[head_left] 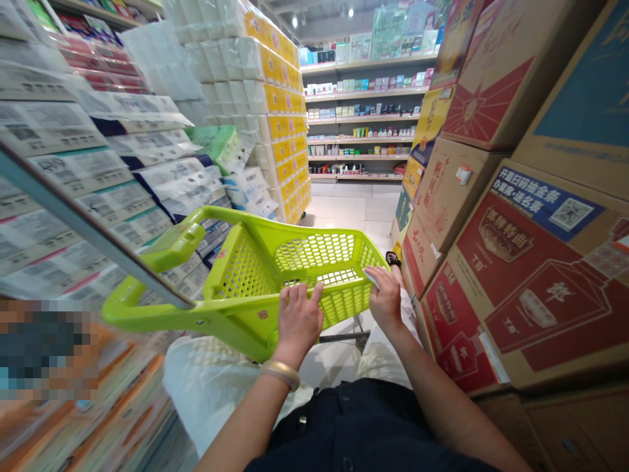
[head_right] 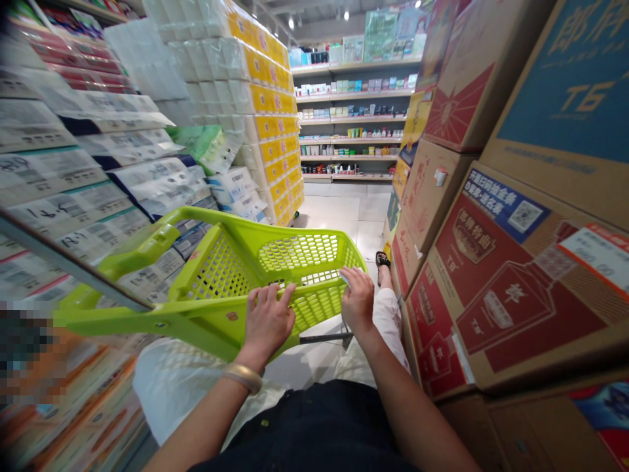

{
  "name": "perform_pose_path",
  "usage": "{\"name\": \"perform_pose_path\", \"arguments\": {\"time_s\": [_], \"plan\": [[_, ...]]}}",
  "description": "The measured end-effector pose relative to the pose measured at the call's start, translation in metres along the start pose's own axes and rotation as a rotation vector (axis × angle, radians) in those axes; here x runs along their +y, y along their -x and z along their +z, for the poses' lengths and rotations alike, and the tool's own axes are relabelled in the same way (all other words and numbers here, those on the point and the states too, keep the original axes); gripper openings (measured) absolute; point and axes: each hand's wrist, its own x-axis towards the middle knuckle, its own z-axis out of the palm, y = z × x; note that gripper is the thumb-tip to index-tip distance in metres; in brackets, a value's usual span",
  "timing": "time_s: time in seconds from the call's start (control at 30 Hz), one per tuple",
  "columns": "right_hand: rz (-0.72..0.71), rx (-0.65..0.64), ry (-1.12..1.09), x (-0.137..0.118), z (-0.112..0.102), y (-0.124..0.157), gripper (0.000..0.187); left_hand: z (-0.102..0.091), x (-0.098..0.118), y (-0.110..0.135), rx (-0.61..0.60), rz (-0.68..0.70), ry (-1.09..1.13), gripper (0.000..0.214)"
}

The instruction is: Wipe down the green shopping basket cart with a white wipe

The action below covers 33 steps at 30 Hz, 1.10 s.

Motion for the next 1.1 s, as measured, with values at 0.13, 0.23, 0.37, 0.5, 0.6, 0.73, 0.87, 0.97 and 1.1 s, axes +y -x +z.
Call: {"name": "perform_pose_path", "arguments": {"time_s": [0.13, 0.23, 0.37, 0.5, 0.6, 0.73, 0.87, 0.97, 1.1], "plan": [[-0.064, -0.056, -0.032, -0.029, 0.011, 0.007, 0.049, -0.001, 0.001, 0.000, 0.001, 0.000, 0.001, 0.048], [-0.233, -0.227, -0.099, -0.053, 0.019, 0.011, 0.049, -0.001, -0.001, 0.000, -0.006, 0.001, 0.005, 0.048], [-0.159, -0.174, -0.068, -0.034, 0.011, 0.006, 0.049, 0.000, -0.003, 0.002, -0.011, 0.007, 0.017, 0.049], [0.010, -0.005, -0.007, -0.004, 0.002, -0.001, 0.050, 0.000, -0.001, 0.001, -0.010, -0.003, 0.010, 0.049], [-0.017, -0.028, -0.005, -0.017, 0.007, 0.004, 0.049, 0.000, 0.001, 0.000, -0.006, -0.002, -0.003, 0.048], [-0.208, -0.206, -0.063, -0.048, 0.018, 0.012, 0.050, -0.001, 0.000, 0.000, -0.006, -0.001, 0.010, 0.048], [-0.150, -0.171, -0.053, -0.030, 0.011, 0.006, 0.049, -0.001, -0.002, 0.002, -0.014, 0.005, -0.002, 0.049], [-0.008, -0.041, -0.021, -0.005, 0.002, -0.001, 0.050, -0.001, 0.000, 0.002, -0.012, 0.001, -0.007, 0.049], [-0.008, -0.036, -0.014, -0.018, 0.006, 0.004, 0.050, -0.003, 0.003, 0.000, -0.004, -0.007, -0.006, 0.047]]}}
